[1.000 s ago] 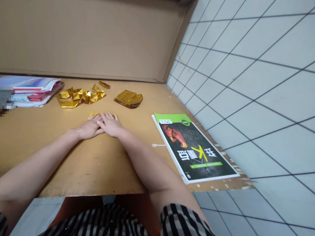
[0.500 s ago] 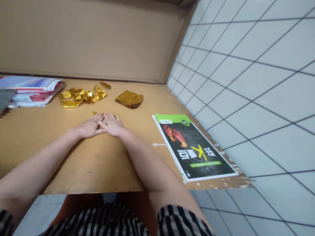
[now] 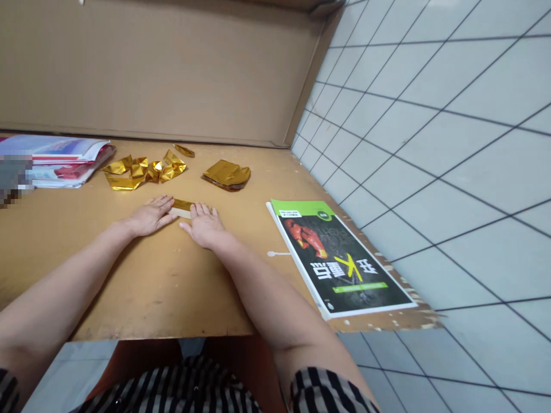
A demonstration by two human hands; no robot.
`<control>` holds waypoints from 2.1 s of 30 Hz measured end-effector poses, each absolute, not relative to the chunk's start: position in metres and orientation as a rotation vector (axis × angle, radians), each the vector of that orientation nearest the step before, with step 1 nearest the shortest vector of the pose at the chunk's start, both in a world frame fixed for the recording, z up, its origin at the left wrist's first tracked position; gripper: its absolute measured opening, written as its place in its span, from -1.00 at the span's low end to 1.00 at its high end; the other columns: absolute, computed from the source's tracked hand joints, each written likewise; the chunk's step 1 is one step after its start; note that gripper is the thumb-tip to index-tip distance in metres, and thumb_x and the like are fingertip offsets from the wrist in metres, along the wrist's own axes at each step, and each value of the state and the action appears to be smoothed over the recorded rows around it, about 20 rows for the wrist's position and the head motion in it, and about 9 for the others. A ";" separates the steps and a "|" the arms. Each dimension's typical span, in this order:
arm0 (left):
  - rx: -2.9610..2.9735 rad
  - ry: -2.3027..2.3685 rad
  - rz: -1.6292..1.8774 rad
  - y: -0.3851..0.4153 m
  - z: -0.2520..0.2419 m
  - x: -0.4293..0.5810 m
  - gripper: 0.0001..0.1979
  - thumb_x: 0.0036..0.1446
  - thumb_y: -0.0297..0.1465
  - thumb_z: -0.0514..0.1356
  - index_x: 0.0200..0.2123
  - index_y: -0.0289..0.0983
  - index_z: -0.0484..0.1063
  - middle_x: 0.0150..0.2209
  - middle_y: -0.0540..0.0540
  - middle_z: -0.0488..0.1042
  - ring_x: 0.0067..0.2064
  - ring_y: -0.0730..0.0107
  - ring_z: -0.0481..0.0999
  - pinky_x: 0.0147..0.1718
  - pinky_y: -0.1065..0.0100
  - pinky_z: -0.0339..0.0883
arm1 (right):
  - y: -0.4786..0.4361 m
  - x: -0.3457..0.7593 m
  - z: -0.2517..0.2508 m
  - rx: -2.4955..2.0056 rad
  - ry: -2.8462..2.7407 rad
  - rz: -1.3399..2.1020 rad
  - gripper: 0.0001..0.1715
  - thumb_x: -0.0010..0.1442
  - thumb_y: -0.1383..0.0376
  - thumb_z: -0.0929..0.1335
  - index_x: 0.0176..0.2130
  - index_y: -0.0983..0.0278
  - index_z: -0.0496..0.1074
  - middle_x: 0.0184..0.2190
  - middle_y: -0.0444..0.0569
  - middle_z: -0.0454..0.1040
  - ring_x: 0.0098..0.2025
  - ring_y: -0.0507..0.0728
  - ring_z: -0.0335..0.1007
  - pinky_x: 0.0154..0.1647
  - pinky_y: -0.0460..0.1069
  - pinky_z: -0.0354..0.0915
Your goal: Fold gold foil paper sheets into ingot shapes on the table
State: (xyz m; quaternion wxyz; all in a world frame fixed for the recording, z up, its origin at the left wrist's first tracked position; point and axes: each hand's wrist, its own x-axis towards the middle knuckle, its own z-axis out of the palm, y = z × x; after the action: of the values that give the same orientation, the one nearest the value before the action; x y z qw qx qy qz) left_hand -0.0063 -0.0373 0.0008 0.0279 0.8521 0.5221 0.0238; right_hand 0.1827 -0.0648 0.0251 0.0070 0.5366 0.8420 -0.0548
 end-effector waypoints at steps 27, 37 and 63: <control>2.783 1.533 0.479 -0.032 0.015 -0.003 -0.67 0.16 -0.28 0.19 -0.01 -0.23 0.46 0.06 -0.25 0.42 0.18 -0.05 0.27 0.12 -0.05 0.19 | -0.059 0.187 0.019 1.604 2.799 -0.236 -0.45 0.35 0.22 0.09 0.24 0.32 0.22 0.28 0.17 0.22 0.32 0.27 0.06 0.34 0.33 -0.19; 2.866 1.401 0.363 -0.047 0.001 0.018 -0.68 0.31 -0.37 -0.05 -0.13 -0.31 0.48 -0.09 -0.23 0.50 -0.03 0.16 0.44 0.03 0.15 0.31 | -0.063 0.187 0.024 1.755 2.674 -0.140 -0.41 0.36 0.14 0.10 0.25 0.37 0.19 0.28 0.25 0.20 0.30 0.34 0.07 0.31 0.39 -0.15; 2.695 1.703 0.201 -0.045 -0.009 0.009 -0.40 0.30 -0.09 -0.10 0.19 -0.41 0.26 0.25 -0.37 0.26 0.29 0.01 0.21 0.23 0.05 0.10 | -0.047 0.196 0.009 1.571 2.802 -0.382 -0.18 0.33 -0.05 0.03 0.34 0.41 0.03 0.39 0.20 -0.04 0.43 0.25 -0.21 0.38 0.20 -0.16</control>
State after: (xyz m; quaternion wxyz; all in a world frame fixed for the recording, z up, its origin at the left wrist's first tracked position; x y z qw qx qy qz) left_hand 0.0088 -0.0448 -0.0089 -0.0265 0.8433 0.5331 0.0628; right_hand 0.1959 -0.0474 0.0094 -0.0467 0.4850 0.8653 -0.1180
